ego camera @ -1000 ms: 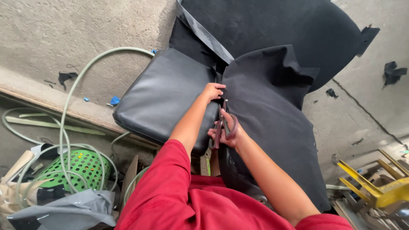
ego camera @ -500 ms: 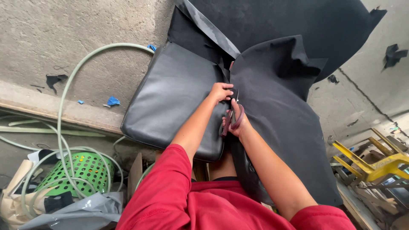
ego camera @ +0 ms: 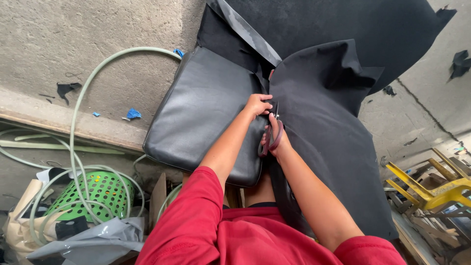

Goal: Cutting black fabric into strips or shapes using scissors in a workshop environment.

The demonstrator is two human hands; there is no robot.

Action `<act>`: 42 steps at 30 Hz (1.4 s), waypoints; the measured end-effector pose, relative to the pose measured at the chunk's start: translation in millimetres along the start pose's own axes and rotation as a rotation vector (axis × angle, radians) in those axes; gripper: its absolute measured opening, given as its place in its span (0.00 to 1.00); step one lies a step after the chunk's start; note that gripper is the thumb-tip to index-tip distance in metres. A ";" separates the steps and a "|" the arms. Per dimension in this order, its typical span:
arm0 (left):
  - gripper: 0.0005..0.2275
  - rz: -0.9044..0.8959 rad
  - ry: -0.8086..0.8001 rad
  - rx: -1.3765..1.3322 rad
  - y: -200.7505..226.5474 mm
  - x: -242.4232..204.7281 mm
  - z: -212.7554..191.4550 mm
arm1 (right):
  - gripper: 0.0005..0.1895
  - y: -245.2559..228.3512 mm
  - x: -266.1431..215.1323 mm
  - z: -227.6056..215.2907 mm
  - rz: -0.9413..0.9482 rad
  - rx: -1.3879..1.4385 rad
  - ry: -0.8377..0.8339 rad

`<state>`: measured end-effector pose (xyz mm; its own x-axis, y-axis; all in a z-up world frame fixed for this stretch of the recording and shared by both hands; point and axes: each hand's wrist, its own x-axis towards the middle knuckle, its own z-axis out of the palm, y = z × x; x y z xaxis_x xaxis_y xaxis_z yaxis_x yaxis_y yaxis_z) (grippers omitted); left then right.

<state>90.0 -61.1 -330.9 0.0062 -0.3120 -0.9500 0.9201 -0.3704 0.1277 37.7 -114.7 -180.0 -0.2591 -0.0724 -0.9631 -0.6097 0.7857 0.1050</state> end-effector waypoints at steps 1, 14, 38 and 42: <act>0.21 -0.001 0.000 0.000 0.6 -0.1 0.0 | 0.36 -4.7 0.3 0.5 0.001 0.000 0.000; 0.22 -0.005 -0.013 0.007 0.4 10.5 -8.6 | 0.36 -19.2 15.4 0.2 0.017 -0.012 -0.039; 0.22 0.036 -0.118 0.127 83.3 51.8 16.5 | 0.47 -100.2 32.2 -63.8 0.349 0.111 -0.447; 0.22 0.027 -0.125 0.197 65.5 49.8 -1.6 | 0.45 -99.5 31.2 -43.1 0.280 0.095 -0.370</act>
<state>151.3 -99.5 -370.4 -0.0305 -0.4255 -0.9044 0.8258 -0.5206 0.2170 58.0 -221.6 -209.8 -0.1091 0.3608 -0.9263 -0.4783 0.7978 0.3671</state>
